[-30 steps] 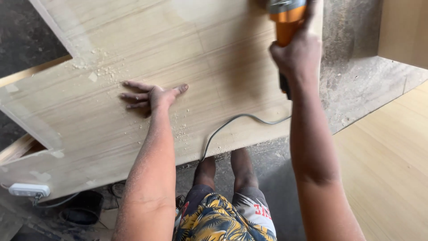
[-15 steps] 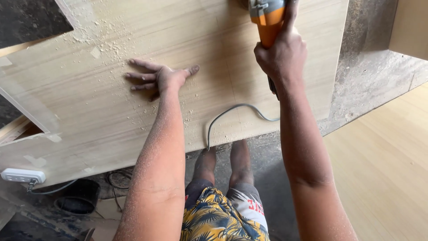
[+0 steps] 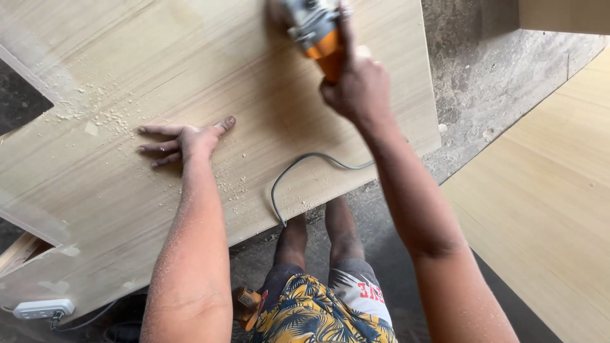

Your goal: Sanding the surface and edges of a wooden furniture component using an electric angle grinder.

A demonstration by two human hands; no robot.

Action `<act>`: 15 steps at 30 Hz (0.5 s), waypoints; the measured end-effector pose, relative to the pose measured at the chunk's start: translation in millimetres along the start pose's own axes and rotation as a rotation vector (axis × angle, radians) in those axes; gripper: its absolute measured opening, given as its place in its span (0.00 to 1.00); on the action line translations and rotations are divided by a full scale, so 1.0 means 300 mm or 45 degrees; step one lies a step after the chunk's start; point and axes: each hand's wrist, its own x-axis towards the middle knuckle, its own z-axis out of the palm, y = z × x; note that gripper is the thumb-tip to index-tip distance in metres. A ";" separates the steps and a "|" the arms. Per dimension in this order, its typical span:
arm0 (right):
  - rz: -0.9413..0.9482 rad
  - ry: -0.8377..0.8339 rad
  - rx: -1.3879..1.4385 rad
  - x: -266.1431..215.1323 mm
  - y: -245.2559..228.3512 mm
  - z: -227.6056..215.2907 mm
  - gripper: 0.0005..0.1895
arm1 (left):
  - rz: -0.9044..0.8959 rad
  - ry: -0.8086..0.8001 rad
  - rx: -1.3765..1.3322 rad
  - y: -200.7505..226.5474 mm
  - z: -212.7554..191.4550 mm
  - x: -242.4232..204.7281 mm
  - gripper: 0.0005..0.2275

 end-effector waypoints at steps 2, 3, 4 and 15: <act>0.097 0.016 0.025 0.026 0.108 -0.041 0.58 | 0.006 0.023 -0.010 -0.004 0.009 0.009 0.86; 0.192 0.032 0.047 0.037 0.163 -0.060 0.57 | 0.011 0.043 -0.022 -0.007 0.013 0.014 0.85; 0.195 0.035 0.049 0.050 0.199 -0.102 0.57 | 0.015 0.045 -0.021 0.001 0.008 0.006 0.85; 0.257 0.179 0.124 0.021 0.283 -0.183 0.33 | -0.090 -0.047 -0.055 0.031 -0.049 -0.051 0.83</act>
